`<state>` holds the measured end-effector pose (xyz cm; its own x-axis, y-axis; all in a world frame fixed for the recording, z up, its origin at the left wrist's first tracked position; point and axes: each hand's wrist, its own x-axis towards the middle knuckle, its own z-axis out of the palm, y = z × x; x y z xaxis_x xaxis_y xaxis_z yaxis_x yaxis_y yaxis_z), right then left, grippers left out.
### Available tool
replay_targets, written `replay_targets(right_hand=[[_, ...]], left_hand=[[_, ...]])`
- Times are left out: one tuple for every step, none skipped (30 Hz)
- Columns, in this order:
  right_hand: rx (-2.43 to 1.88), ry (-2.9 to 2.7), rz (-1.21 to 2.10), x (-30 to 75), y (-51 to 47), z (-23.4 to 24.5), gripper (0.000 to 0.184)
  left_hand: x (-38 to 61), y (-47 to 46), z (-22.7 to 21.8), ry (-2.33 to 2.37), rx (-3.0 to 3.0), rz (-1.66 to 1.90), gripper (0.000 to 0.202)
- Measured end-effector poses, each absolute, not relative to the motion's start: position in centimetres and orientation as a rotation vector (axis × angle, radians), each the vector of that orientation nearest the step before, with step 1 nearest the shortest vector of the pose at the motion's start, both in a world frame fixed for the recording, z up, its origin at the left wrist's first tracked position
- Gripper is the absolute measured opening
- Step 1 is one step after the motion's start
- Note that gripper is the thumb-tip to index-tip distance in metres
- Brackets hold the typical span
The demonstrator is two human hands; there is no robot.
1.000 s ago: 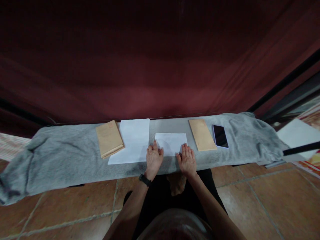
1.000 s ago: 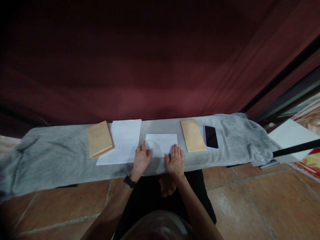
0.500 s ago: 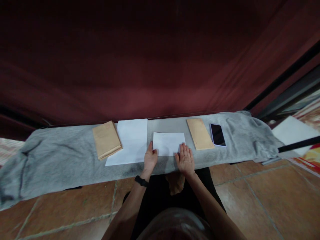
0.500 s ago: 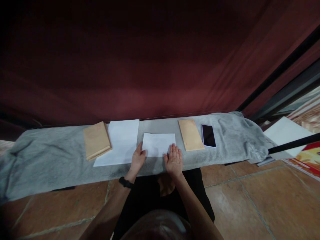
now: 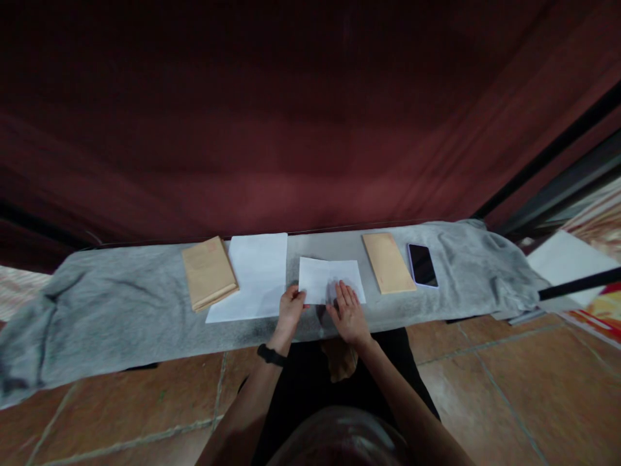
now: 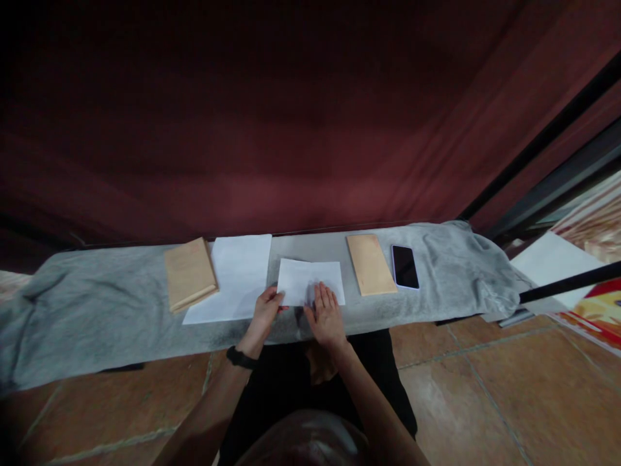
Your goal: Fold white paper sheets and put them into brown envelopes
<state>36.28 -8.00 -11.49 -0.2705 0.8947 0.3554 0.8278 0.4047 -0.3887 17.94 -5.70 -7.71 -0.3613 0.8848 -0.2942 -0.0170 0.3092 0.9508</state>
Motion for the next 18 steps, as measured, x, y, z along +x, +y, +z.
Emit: replay_targets(right_hand=[[-1.421, -2.16, 0.221, 35.6, -8.1, -11.2, 0.067], [-1.388, -2.17, 0.27, 35.0, -8.2, -11.0, 0.069], [-1.37, -2.171, 0.312, 34.4, -8.3, -10.7, 0.069], [-1.365, -2.166, 0.345, 33.9, -8.3, -10.3, 0.068], [-1.373, -2.155, 0.368, 33.5, -8.3, -10.0, 0.066], [-1.39, -2.14, 0.382, 33.2, -8.2, -9.6, 0.062], [-1.412, -2.121, 0.394, 33.1, -8.0, -9.3, 0.058], [-1.432, -2.099, 0.407, 33.1, -7.8, -8.9, 0.054], [-1.451, -2.069, 0.425, 33.2, -7.6, -8.6, 0.05], [-1.464, -2.029, 0.456, 33.4, -7.3, -8.2, 0.047], [-1.47, -1.977, 0.5, 33.6, -7.1, -8.0, 0.044], [-1.471, -1.908, 0.555, 33.8, -6.9, -7.7, 0.042], [-1.469, -1.824, 0.617, 34.0, -6.8, -7.4, 0.041], [-1.463, -1.733, 0.681, 34.2, -6.6, -7.1, 0.04], [-1.453, -1.642, 0.742, 34.5, -6.5, -6.8, 0.041], [-1.437, -1.56, 0.797, 34.7, -6.4, -6.4, 0.041], [-1.412, -1.493, 0.843, 34.9, -6.2, -6.0, 0.042], [-1.374, -1.445, 0.883, 35.1, -6.1, -5.5, 0.042]], left_hand=[[18.1, -5.8, -7.5, 1.615, 0.79, 1.216, 0.02], [18.2, -5.9, -7.2, 1.596, 0.779, 1.227, 0.022], [18.3, -6.0, -7.0, 1.576, 0.77, 1.236, 0.024], [18.4, -6.1, -6.8, 1.556, 0.765, 1.241, 0.025], [18.6, -6.2, -6.5, 1.535, 0.762, 1.243, 0.027], [18.7, -6.3, -6.2, 1.515, 0.762, 1.243, 0.028], [18.7, -6.4, -6.0, 1.498, 0.764, 1.243, 0.031], [18.8, -6.5, -5.7, 1.475, 0.764, 1.24, 0.034], [18.8, -6.5, -5.5, 1.439, 0.754, 1.235, 0.038], [18.8, -6.6, -5.4, 1.388, 0.73, 1.229, 0.044], [18.9, -6.6, -5.3, 1.327, 0.693, 1.221, 0.049], [18.9, -6.6, -5.4, 1.264, 0.646, 1.212, 0.053], [18.9, -6.6, -5.5, 1.21, 0.593, 1.205, 0.055], [18.9, -6.6, -5.7, 1.176, 0.543, 1.204, 0.054], [19.0, -6.6, -6.0, 1.166, 0.505, 1.209, 0.05], [19.1, -6.6, -6.3, 1.173, 0.478, 1.22, 0.045], [19.2, -6.6, -6.7, 1.187, 0.462, 1.234, 0.04], [19.2, -6.6, -7.0, 1.202, 0.457, 1.252, 0.038]])
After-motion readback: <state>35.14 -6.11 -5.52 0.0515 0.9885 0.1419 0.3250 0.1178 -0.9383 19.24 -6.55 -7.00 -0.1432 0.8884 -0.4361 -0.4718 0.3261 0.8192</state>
